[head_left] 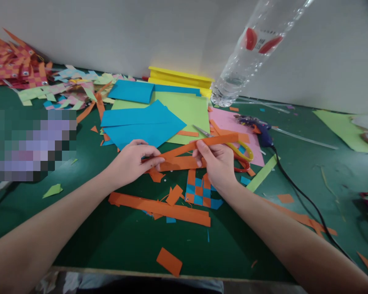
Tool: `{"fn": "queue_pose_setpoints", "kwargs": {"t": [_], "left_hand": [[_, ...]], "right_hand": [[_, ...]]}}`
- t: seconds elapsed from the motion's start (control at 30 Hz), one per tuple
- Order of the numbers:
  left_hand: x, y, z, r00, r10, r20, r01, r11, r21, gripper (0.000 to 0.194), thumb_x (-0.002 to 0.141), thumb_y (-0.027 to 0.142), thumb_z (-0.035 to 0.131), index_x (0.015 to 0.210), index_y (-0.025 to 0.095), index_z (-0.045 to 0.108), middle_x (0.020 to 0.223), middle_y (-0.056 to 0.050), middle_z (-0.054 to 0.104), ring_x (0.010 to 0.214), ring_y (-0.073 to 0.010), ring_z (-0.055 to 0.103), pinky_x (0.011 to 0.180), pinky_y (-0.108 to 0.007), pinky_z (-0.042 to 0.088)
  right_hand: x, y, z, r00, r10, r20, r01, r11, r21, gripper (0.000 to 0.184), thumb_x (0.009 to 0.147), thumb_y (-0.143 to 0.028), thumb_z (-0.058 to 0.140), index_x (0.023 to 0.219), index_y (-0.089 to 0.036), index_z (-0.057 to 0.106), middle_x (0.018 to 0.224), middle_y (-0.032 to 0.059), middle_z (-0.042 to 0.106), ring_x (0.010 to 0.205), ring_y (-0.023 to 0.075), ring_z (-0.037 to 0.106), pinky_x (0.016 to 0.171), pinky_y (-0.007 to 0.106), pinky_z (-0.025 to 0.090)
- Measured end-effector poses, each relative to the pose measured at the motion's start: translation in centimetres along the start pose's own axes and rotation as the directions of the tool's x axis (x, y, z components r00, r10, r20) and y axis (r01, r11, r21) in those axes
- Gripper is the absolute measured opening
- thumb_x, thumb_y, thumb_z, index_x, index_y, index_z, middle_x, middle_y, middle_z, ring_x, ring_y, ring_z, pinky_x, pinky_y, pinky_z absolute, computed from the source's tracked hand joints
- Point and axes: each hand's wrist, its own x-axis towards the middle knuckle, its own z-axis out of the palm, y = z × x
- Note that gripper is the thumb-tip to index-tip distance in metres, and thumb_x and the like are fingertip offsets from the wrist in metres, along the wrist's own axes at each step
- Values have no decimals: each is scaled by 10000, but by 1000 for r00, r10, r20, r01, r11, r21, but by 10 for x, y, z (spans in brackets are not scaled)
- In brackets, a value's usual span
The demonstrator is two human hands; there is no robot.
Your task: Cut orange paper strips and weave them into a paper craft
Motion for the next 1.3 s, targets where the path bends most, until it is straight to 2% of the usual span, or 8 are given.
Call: {"fn": "queue_pose_setpoints", "kwargs": {"t": [0.23,0.5,0.67,0.83,0.97,1.1,1.17,1.3], "left_hand": [[1,3,-1,1000,-24,-7,24,1000,-1,409,949,475,496,657,218,625,669,10,700,723,-177,644,924,-351,453],[-1,6,-5,984,-177,-14,175,980,-96,390,914,476,535,669,211,682,734,-6,719,655,-148,633,619,-242,438],[-2,4,-3,970,-244,-2,240,957,-163,378,901,509,548,729,222,722,785,-20,744,664,-166,649,573,-248,446],[-2,-1,-1,980,-194,-53,182,967,-176,345,897,465,575,692,238,734,832,-22,749,752,-185,660,675,-280,488],[-2,-1,4,990,-119,-71,102,972,-210,322,896,440,598,676,247,732,759,-13,741,790,-194,655,811,-322,493],[-2,3,7,997,-83,11,83,963,-258,294,894,425,605,705,242,735,676,-9,728,707,-189,655,866,-365,494],[-2,5,6,996,-87,14,87,961,-264,278,888,419,614,717,237,736,682,-14,727,716,-190,660,831,-349,509],[-3,7,4,986,-168,1,158,926,-342,236,865,413,652,758,218,733,777,-20,737,696,-158,665,647,-250,523]], "right_hand": [[-1,-3,2,999,-32,-34,34,999,38,362,867,-435,671,592,-200,672,528,-10,590,401,77,463,423,262,405],[4,3,1,977,-33,-208,73,980,186,392,847,-441,697,572,-203,549,545,-44,554,389,50,422,378,238,313],[5,6,0,976,-35,-214,72,983,168,383,865,-436,669,584,-211,537,554,-42,542,389,57,423,367,243,334],[2,2,1,985,-92,-143,116,979,166,254,846,-397,691,679,-213,641,566,-42,590,397,69,468,373,239,390],[-6,-6,4,990,-136,38,135,990,42,136,793,-328,740,737,-209,707,566,-37,616,418,87,511,413,249,469],[-10,-9,5,971,-53,232,62,998,-33,107,794,-326,734,803,-219,730,597,-30,675,440,96,574,437,238,513],[-10,-9,4,961,-17,276,33,998,-52,120,815,-337,713,791,-219,726,622,-23,702,448,97,600,440,229,523],[-6,-8,3,967,-47,251,63,997,-55,128,840,-328,704,758,-231,724,659,-21,727,479,106,642,487,243,552]]}}
